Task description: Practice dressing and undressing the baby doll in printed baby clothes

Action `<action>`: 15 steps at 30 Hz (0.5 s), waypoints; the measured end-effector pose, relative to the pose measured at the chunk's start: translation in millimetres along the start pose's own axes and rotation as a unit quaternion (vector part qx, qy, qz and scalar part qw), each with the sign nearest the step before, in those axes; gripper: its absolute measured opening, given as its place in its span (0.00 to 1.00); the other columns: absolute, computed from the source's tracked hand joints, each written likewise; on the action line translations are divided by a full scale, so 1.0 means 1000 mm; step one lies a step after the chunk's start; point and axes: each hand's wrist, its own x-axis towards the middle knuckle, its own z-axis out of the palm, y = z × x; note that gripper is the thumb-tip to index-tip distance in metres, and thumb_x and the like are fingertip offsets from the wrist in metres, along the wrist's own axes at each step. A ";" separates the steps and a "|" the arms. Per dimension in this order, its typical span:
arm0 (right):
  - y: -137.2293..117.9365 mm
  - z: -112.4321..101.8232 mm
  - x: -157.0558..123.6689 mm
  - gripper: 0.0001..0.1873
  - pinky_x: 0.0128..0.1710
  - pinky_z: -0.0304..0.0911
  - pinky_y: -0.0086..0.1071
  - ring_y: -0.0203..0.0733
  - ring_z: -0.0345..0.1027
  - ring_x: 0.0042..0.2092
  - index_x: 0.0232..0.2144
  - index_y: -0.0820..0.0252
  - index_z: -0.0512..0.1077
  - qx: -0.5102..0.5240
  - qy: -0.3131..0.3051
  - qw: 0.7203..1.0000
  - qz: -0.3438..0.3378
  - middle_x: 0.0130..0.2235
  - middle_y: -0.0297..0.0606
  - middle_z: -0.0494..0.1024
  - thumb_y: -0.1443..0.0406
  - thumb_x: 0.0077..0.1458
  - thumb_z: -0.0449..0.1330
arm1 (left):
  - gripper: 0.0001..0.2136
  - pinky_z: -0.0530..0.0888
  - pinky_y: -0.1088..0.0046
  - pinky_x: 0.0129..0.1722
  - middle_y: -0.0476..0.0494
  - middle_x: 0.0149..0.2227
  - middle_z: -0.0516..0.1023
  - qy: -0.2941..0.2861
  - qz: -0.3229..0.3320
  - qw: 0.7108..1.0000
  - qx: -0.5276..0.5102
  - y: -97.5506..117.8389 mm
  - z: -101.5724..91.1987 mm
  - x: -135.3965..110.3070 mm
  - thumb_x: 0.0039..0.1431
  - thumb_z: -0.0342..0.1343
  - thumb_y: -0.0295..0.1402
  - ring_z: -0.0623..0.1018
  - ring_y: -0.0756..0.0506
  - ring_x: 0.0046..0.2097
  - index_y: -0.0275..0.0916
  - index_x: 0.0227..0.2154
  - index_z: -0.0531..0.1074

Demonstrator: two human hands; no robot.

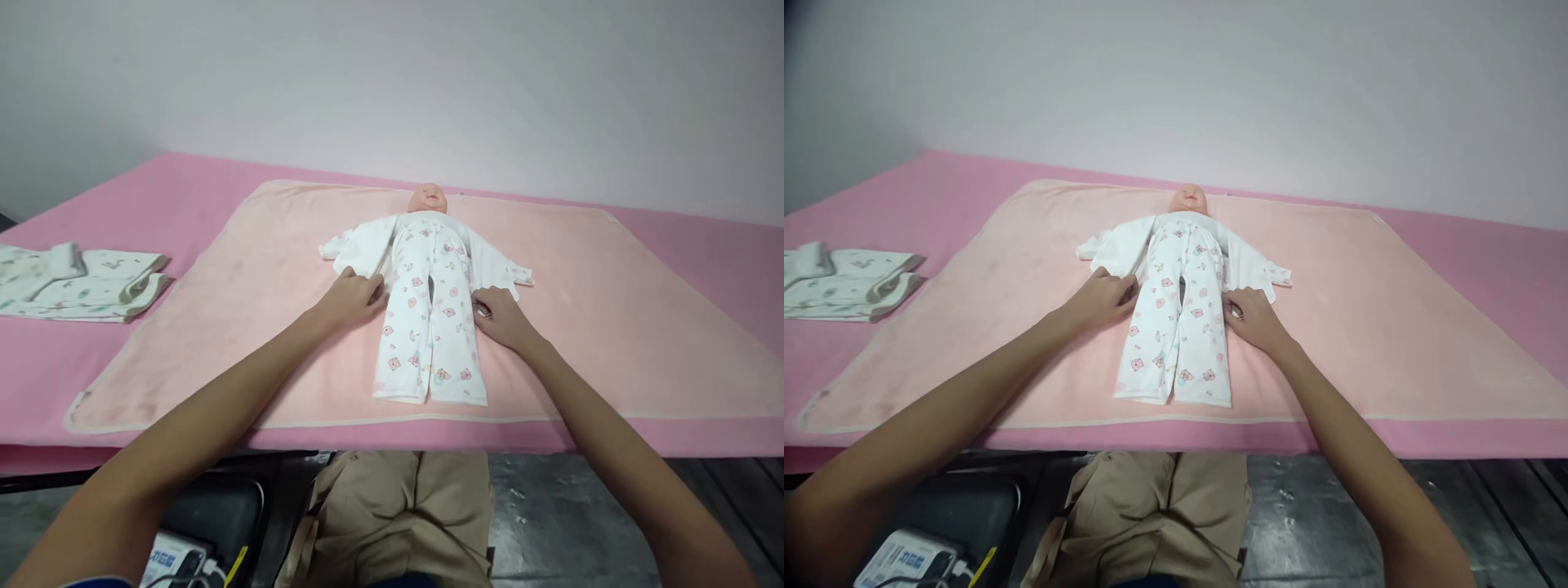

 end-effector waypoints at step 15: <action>-0.024 0.017 -0.004 0.14 0.38 0.52 0.41 0.47 0.57 0.34 0.28 0.54 0.53 0.007 -0.002 1.000 0.017 0.31 0.38 0.66 0.64 0.66 0.53 | 0.15 0.73 0.58 0.38 0.34 0.47 0.82 -0.006 -0.035 0.985 -0.167 0.023 0.005 0.000 0.73 0.54 0.48 0.82 0.34 0.42 0.43 0.50 0.63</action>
